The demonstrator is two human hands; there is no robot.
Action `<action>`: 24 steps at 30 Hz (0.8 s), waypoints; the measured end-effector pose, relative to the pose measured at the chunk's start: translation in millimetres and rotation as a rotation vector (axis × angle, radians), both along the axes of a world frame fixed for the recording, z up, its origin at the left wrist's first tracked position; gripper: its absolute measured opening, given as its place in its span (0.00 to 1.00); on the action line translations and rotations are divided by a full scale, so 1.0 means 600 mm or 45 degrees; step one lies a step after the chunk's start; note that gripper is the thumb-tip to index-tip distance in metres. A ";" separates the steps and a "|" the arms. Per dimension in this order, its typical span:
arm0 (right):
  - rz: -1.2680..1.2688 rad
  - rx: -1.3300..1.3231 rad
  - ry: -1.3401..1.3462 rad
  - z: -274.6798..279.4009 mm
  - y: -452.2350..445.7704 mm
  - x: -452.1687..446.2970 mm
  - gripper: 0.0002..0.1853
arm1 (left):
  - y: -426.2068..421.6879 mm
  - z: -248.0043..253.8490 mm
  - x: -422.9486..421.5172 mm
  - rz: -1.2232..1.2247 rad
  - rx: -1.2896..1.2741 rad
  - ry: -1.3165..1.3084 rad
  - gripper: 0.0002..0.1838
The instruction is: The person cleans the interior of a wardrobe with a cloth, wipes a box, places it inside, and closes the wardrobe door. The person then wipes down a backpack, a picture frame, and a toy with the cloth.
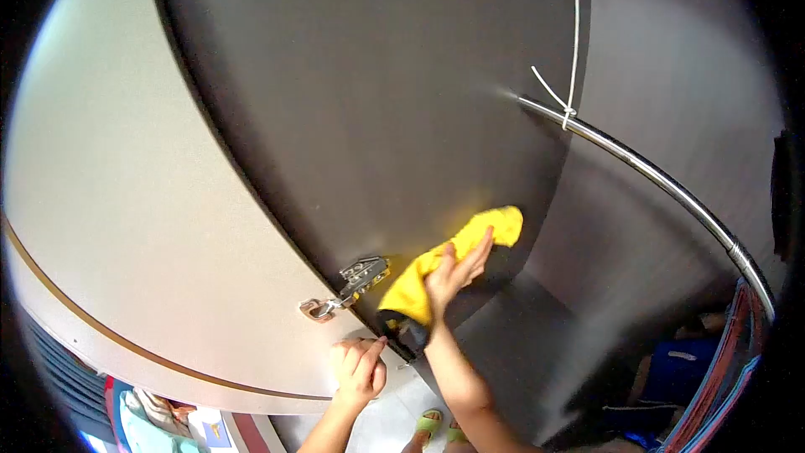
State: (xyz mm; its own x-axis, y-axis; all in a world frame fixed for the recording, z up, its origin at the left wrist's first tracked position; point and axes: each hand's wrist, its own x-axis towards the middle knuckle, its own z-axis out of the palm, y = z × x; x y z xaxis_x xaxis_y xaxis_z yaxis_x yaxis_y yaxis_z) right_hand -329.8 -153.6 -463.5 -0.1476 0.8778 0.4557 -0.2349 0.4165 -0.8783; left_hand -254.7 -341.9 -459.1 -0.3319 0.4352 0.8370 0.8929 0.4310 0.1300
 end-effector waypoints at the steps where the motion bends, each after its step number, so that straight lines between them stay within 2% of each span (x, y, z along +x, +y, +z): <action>1: 0.028 0.114 0.017 0.062 -0.050 0.024 0.37 | -0.005 0.000 0.003 0.050 0.080 0.023 0.16; 3: 0.123 0.169 0.051 0.066 -0.116 0.041 0.36 | -0.016 -0.011 0.013 0.165 0.143 0.027 0.08; 5: 0.068 0.417 0.117 -0.031 -0.142 0.027 0.36 | -0.017 -0.019 0.022 0.124 0.194 0.015 0.08; 7: 0.074 0.414 0.036 -0.115 -0.135 0.029 0.36 | -0.014 -0.035 0.027 0.137 0.137 -0.057 0.08; 9: 0.025 0.469 -0.021 -0.247 -0.130 0.012 0.36 | -0.022 -0.064 0.017 0.136 0.064 -0.064 0.10; 12: 0.127 0.215 -0.292 -0.463 -0.137 0.041 0.37 | -0.019 -0.115 0.037 0.137 -0.022 -0.223 0.15; 15: 0.217 -0.183 -0.433 -0.552 -0.137 0.041 0.38 | 0.002 -0.144 0.056 0.092 -0.190 -0.264 0.15; 17: 0.260 -0.422 -0.468 -0.592 -0.124 0.033 0.38 | 0.014 -0.145 0.068 0.052 -0.264 -0.332 0.14; 20: 0.296 -0.706 -0.395 -0.600 -0.092 0.019 0.38 | 0.025 -0.143 0.070 0.050 -0.428 -0.418 0.14; 23: 0.238 -0.752 -0.226 -0.528 -0.051 0.007 0.38 | 0.040 -0.140 0.050 0.097 -0.429 -0.455 0.17; 24: 0.189 -0.699 -0.185 -0.479 -0.044 0.000 0.38 | 0.038 -0.140 0.036 0.084 -0.507 -0.515 0.20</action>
State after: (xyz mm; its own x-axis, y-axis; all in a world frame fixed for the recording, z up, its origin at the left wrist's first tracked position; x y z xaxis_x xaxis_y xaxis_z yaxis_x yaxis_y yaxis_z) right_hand -329.6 -180.0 -750.7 -0.3140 0.9448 -0.0937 -0.1168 -0.1364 -0.9837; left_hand -233.2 -318.8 -543.1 -0.6289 0.6584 0.4135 0.7754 0.5700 0.2719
